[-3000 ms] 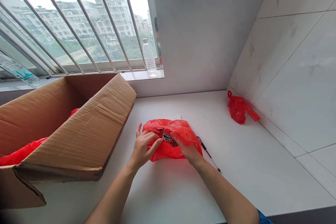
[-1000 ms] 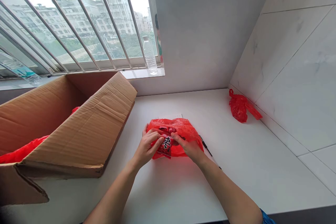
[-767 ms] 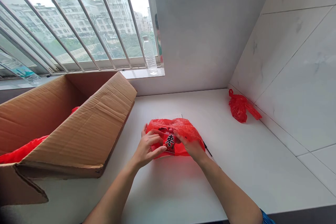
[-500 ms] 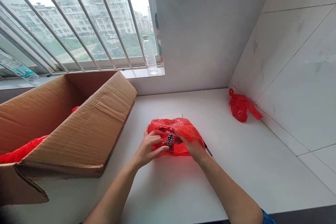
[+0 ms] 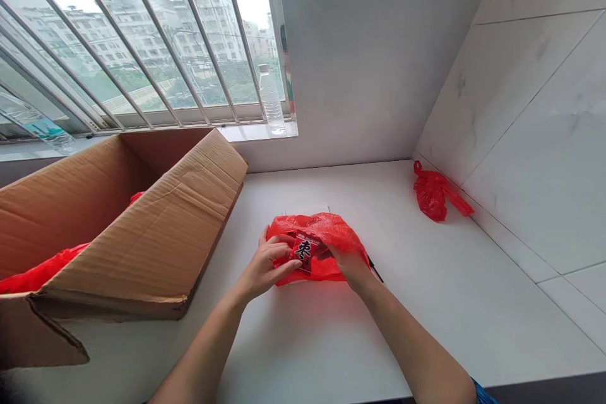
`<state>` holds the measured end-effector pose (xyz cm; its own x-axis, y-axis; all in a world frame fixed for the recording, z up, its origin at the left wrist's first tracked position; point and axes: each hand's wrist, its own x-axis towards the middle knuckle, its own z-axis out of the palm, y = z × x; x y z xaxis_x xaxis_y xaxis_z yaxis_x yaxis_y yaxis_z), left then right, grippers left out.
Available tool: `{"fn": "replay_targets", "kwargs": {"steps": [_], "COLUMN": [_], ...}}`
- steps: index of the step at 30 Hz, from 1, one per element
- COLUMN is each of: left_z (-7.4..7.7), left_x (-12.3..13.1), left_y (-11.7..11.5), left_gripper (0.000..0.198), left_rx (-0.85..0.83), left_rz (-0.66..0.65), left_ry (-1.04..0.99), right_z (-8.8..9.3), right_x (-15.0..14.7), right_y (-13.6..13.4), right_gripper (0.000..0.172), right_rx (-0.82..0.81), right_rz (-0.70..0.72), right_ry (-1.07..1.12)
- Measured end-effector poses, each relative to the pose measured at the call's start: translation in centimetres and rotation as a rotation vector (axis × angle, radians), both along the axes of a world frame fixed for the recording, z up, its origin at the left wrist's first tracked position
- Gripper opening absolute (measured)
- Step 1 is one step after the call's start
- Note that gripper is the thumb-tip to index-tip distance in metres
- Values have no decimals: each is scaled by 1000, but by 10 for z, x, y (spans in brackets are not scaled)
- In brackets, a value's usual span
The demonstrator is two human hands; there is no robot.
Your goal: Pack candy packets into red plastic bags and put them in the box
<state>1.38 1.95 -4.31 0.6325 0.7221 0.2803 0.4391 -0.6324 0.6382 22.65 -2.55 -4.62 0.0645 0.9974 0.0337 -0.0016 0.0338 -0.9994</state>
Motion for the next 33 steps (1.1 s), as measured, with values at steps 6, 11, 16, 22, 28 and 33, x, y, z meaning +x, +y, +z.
{"fn": "replay_targets", "kwargs": {"steps": [6, 11, 16, 22, 28, 33], "left_z": [1, -1, -11, -16, -26, -35], "left_x": [1, 1, 0, 4, 12, 22], "left_y": [-2, 0, 3, 3, 6, 10], "left_gripper": [27, 23, 18, 19, 17, 18], "left_rx": [140, 344, 473, 464, 438, 492], "left_rz": [61, 325, 475, 420, 502, 504], "left_ry": [56, 187, 310, 316, 391, 330], "right_z": [-3, -15, -18, -12, -10, 4], "right_x": [1, 2, 6, 3, -1, -4], "right_y": [-6, -2, 0, -2, 0, -4], "right_gripper": [34, 31, 32, 30, 29, 36], "right_rx": [-72, 123, 148, 177, 165, 232], "right_rz": [71, -118, -166, -147, -130, -118], "right_ry": [-94, -246, -274, -125, 64, -69]}}
